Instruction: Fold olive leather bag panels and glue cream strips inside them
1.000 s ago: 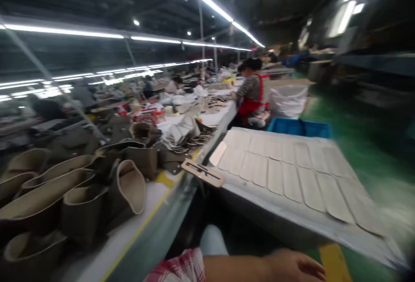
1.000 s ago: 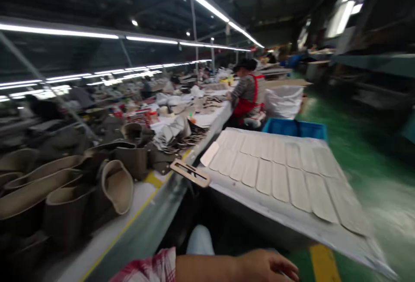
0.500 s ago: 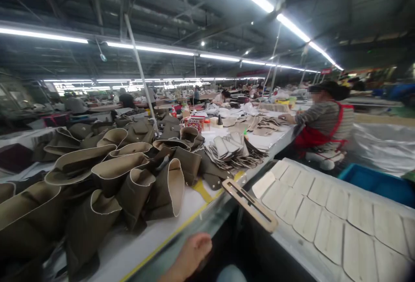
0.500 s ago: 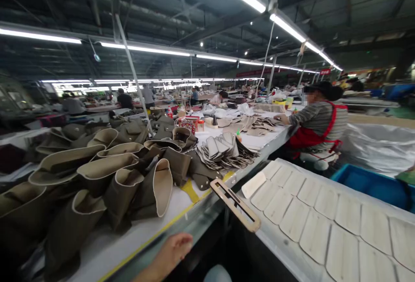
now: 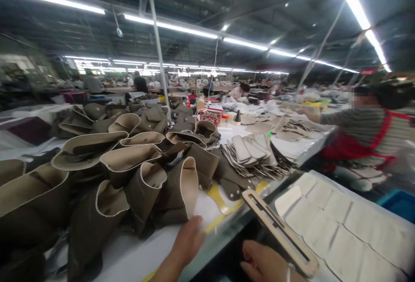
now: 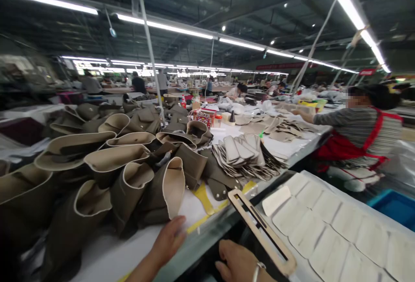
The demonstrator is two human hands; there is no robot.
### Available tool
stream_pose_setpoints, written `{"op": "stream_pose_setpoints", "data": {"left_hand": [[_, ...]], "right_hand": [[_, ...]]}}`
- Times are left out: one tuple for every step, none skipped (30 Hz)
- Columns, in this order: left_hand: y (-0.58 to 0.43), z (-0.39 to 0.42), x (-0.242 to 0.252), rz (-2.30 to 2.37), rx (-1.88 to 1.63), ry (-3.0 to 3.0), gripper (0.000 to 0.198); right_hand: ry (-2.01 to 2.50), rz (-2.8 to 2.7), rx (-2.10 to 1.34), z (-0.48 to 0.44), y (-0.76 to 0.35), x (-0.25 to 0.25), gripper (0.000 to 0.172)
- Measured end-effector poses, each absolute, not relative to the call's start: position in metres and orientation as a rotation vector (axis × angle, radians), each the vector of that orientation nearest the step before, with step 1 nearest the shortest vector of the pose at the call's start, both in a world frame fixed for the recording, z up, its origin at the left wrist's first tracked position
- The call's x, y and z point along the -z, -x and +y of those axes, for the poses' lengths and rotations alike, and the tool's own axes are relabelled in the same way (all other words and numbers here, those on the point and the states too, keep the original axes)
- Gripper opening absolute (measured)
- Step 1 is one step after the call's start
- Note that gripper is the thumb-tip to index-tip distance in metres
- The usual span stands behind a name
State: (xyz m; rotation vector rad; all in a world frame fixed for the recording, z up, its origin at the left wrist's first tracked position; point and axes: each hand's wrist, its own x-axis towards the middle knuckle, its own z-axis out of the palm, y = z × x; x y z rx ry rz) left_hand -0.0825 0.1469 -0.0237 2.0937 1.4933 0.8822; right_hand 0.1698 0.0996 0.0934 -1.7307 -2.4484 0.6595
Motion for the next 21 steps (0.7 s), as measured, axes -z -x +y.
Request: {"op": "stream_pose_setpoints", "data": {"left_hand": [[0.082, 0.149, 0.023, 1.494, -0.881, -2.089, 0.042], [0.082, 0.151, 0.023, 1.492, -0.868, -2.086, 0.045], [0.081, 0.152, 0.022, 1.485, -0.842, -2.086, 0.048], [0.08, 0.153, 0.021, 1.478, -0.803, -2.088, 0.051], [0.08, 0.154, 0.022, 1.474, -0.752, -2.088, 0.054], [0.079, 0.155, 0.023, 1.469, -0.694, -2.088, 0.058], [0.078, 0.157, 0.024, 1.467, -0.636, -2.086, 0.062], [0.077, 0.16, 0.027, 1.469, -0.589, -2.084, 0.065], [0.077, 0.164, 0.03, 1.472, -0.561, -2.087, 0.068], [0.077, 0.17, 0.034, 1.47, -0.555, -2.104, 0.069], [0.076, 0.178, 0.038, 1.451, -0.564, -2.14, 0.07], [0.075, 0.186, 0.042, 1.417, -0.579, -2.19, 0.07], [0.073, 0.196, 0.046, 1.377, -0.594, -2.242, 0.069], [0.071, 0.206, 0.05, 1.344, -0.602, -2.29, 0.068], [0.067, 0.216, 0.055, 1.335, -0.61, -2.325, 0.067], [0.064, 0.226, 0.059, 1.349, -0.619, -2.348, 0.067], [0.06, 0.235, 0.064, 1.383, -0.638, -2.36, 0.066], [0.057, 0.243, 0.07, 1.428, -0.669, -2.366, 0.064], [0.054, 0.25, 0.075, 1.467, -0.708, -2.371, 0.063], [0.052, 0.255, 0.079, 1.49, -0.749, -2.377, 0.062], [0.05, 0.259, 0.082, 1.51, -0.792, -2.372, 0.061]], "right_hand": [[1.688, -2.495, -0.659, 0.116, -0.154, -0.09, 0.006], [1.659, -2.535, -0.655, 0.131, -0.14, -0.086, 0.009], [1.645, -2.568, -0.655, 0.142, -0.127, -0.082, 0.011], [1.646, -2.598, -0.66, 0.152, -0.117, -0.08, 0.014], [1.65, -2.629, -0.675, 0.159, -0.108, -0.078, 0.016], [1.651, -2.662, -0.688, 0.165, -0.101, -0.077, 0.019], [1.64, -2.7, -0.698, 0.17, -0.096, -0.078, 0.022], [1.616, -2.745, -0.702, 0.174, -0.093, -0.08, 0.025], [1.589, -2.791, -0.695, 0.179, -0.092, -0.084, 0.028], [1.571, -2.839, -0.684, 0.184, -0.092, -0.089, 0.032], [1.568, -2.869, -0.679, 0.189, -0.094, -0.095, 0.034], [1.572, -2.883, -0.683, 0.196, -0.096, -0.102, 0.035], [1.568, -2.889, -0.705, 0.203, -0.101, -0.109, 0.036], [1.553, -2.887, -0.734, 0.212, -0.106, -0.117, 0.036], [1.524, -2.882, -0.769, 0.221, -0.113, -0.124, 0.036], [1.48, -2.877, -0.807, 0.231, -0.12, -0.13, 0.036], [1.43, -2.87, -0.848, 0.241, -0.129, -0.135, 0.036], [1.387, -2.855, -0.893, 0.252, -0.137, -0.14, 0.037], [1.357, -2.821, -0.934, 0.262, -0.146, -0.143, 0.037], [1.335, -2.773, -0.972, 0.273, -0.154, -0.145, 0.036], [1.308, -2.722, -1.019, 0.285, -0.163, -0.145, 0.036]]}}
